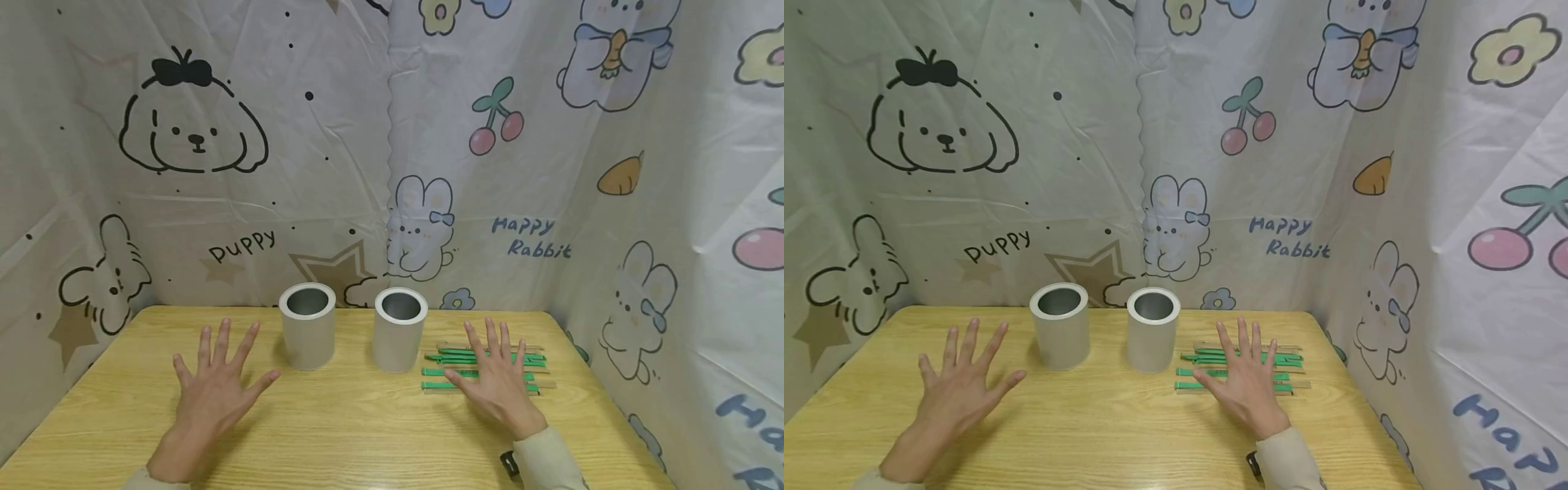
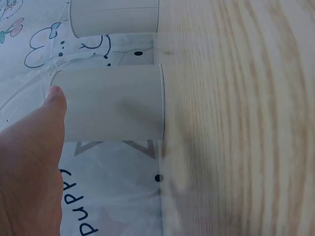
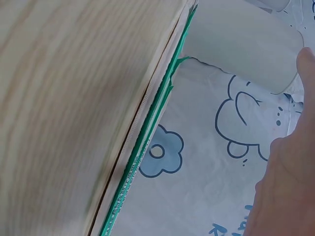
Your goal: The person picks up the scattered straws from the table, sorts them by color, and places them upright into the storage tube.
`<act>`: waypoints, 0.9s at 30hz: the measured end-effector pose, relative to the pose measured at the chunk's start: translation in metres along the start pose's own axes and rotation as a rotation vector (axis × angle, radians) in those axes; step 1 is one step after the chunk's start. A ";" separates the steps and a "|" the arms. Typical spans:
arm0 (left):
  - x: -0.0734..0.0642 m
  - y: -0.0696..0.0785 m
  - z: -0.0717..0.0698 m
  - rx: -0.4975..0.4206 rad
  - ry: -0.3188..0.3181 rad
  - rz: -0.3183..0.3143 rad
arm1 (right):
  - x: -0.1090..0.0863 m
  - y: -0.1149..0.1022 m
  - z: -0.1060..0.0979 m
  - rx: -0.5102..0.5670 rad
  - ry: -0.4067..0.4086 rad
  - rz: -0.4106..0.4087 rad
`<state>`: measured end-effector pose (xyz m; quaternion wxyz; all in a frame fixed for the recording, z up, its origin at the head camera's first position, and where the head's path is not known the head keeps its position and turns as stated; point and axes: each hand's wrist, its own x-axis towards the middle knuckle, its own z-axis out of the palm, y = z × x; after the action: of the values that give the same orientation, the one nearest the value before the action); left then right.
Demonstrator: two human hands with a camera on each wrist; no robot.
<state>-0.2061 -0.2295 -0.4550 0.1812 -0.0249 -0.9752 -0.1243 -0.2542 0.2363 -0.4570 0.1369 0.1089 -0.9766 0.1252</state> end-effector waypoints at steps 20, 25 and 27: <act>0.008 -0.004 0.001 -0.102 -0.009 -0.016 | 0.004 0.001 -0.007 0.064 0.000 -0.001; 0.024 -0.006 0.009 -0.262 -0.084 -0.049 | 0.008 0.005 -0.008 0.155 -0.055 -0.017; 0.032 -0.008 0.012 -0.370 -0.132 -0.061 | 0.010 0.009 -0.009 0.211 -0.076 -0.036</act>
<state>-0.2407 -0.2343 -0.4565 0.1053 -0.0363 -0.9458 -0.3051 -0.2634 0.2453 -0.4475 0.0896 0.1449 -0.9604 0.2204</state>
